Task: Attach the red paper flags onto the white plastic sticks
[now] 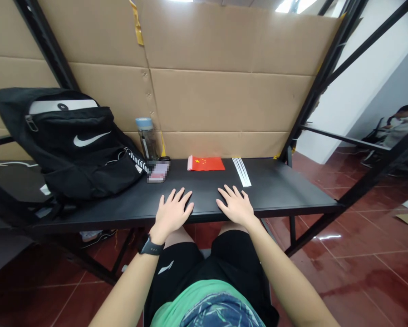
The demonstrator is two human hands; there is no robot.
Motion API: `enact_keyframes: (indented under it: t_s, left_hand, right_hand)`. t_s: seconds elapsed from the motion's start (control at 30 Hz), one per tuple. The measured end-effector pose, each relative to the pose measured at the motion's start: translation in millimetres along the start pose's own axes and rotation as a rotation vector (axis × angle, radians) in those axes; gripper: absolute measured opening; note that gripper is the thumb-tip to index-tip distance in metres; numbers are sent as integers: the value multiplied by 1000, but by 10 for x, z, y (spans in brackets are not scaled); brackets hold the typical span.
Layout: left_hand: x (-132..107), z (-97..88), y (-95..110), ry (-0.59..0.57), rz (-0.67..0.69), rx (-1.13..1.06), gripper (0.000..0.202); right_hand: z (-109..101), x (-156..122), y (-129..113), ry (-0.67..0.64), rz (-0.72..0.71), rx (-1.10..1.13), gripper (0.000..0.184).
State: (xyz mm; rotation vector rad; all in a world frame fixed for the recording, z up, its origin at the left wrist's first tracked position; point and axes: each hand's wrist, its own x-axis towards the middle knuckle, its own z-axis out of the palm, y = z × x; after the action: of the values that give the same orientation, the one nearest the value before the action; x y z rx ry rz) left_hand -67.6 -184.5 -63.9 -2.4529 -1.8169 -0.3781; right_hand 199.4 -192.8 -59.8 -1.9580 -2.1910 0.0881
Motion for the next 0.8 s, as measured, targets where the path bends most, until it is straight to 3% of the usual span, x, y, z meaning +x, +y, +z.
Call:
enact_keyframes:
  t_s: [0.6,0.8]
  left_hand:
    - [-17,-18,15,10,16,8,58]
    - [-4,-10,-3,10,13,5,56]
  right_hand:
    - [16,5,24,-6,4,-4,69]
    - [-1,243,-163,-90,-28,29,73]
